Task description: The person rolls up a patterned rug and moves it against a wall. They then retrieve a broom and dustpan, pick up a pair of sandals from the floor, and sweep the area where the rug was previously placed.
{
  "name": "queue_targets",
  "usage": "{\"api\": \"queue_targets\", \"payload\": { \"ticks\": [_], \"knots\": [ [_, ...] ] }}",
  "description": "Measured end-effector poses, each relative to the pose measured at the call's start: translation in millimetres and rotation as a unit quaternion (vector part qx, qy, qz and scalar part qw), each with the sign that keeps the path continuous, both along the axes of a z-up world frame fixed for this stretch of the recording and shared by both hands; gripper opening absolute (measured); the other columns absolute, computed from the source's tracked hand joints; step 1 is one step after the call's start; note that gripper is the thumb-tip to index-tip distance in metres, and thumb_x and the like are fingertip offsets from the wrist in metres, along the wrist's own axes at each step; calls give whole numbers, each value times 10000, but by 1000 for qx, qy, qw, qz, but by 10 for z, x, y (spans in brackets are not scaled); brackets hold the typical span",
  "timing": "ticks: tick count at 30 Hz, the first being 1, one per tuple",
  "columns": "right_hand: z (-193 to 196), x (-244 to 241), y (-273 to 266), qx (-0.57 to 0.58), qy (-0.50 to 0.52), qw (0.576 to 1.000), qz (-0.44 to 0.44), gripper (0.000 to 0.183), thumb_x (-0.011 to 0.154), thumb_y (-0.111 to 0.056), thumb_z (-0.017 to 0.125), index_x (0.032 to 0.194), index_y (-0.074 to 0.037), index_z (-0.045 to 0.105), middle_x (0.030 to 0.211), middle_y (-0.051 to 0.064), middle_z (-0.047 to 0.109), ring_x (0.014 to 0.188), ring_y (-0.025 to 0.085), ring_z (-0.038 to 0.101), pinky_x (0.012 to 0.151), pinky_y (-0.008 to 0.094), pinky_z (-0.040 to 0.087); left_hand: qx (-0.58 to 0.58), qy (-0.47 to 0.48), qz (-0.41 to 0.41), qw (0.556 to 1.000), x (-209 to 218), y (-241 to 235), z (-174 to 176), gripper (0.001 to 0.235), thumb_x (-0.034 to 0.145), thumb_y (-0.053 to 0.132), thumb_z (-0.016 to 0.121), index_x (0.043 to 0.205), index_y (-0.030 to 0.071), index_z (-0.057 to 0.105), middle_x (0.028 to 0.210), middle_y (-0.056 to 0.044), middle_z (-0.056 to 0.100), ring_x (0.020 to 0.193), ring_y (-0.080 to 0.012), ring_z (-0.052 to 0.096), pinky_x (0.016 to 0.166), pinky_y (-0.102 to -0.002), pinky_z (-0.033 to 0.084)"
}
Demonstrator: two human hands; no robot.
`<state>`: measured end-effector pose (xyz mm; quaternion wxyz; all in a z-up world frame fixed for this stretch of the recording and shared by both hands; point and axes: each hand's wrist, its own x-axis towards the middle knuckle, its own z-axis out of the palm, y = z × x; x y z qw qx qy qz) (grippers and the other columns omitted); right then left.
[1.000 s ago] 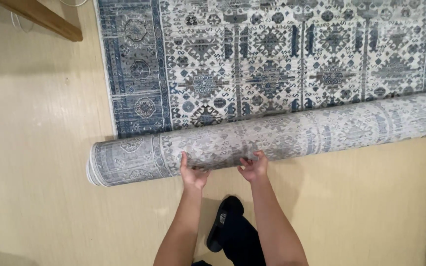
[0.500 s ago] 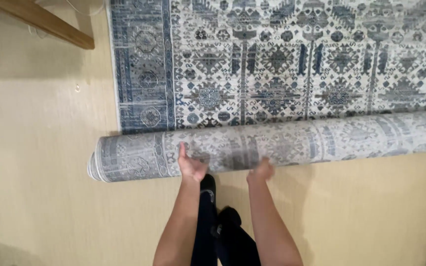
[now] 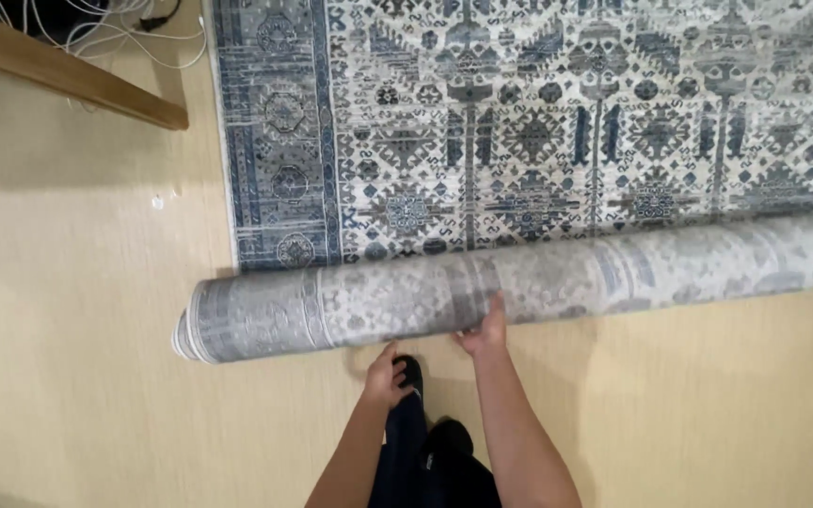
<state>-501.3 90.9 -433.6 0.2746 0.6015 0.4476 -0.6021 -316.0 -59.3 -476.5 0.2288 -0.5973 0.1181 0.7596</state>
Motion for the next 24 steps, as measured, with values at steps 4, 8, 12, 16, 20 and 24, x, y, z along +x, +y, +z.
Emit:
{"api": "queue_targets", "payload": {
  "ticks": [4, 8, 12, 16, 20, 24],
  "knots": [
    [70, -407, -150, -39, 35, 998, 23, 868, 984, -757, 487, 1582, -137, 381, 1580, 196, 403, 1266, 398, 466, 979, 635, 388, -9, 10, -14, 1000, -607, -392, 634, 976, 918, 548, 627, 1662, 187, 108, 1686, -177, 209, 1543, -423, 201, 1191, -663, 247],
    [410, -654, -398, -42, 178, 978, 96, 600, 929, -467, 614, 1471, -303, 417, 1437, -37, 433, 1059, 198, 488, 924, 589, 419, -52, 78, 43, 995, -1123, -773, 772, 971, 902, 466, 636, 1638, 265, 35, 1697, -62, 183, 1560, -351, 189, 1202, -655, 221],
    [-271, -415, 52, 102, 255, 951, 141, 415, 1004, -366, 628, 1377, -204, 538, 1408, 30, 546, 1015, 175, 548, 854, 504, 484, -113, 138, 40, 983, -1153, -865, 333, 875, 870, 447, 658, 1610, 236, 242, 1676, -16, 296, 1535, -288, 242, 1151, -636, 245],
    [-425, -8, 305, 140, 117, 978, 98, 507, 970, -314, 632, 1415, -220, 409, 1459, -10, 549, 1085, 244, 578, 893, 551, 515, -81, 90, -9, 993, -668, -616, -239, 834, 885, 502, 685, 1589, 144, 419, 1646, -100, 383, 1496, -347, 320, 1106, -609, 337],
    [-431, 39, 422, -20, 130, 987, 95, 695, 942, -435, 565, 1566, -301, 291, 1503, 18, 435, 1249, 354, 575, 1007, 605, 496, -17, 13, -35, 999, -501, -477, -112, 956, 856, 572, 693, 1617, 168, 279, 1645, -167, 323, 1479, -429, 347, 1094, -638, 394],
    [-509, -26, 466, -63, 120, 990, 45, 879, 900, -632, 612, 1620, -260, 272, 1540, 152, 424, 1245, 378, 556, 1002, 587, 478, -25, 41, -8, 999, -429, -447, -398, 1111, 788, 631, 709, 1637, 208, 130, 1678, -138, 206, 1503, -403, 310, 1126, -645, 378]
  ]
}}
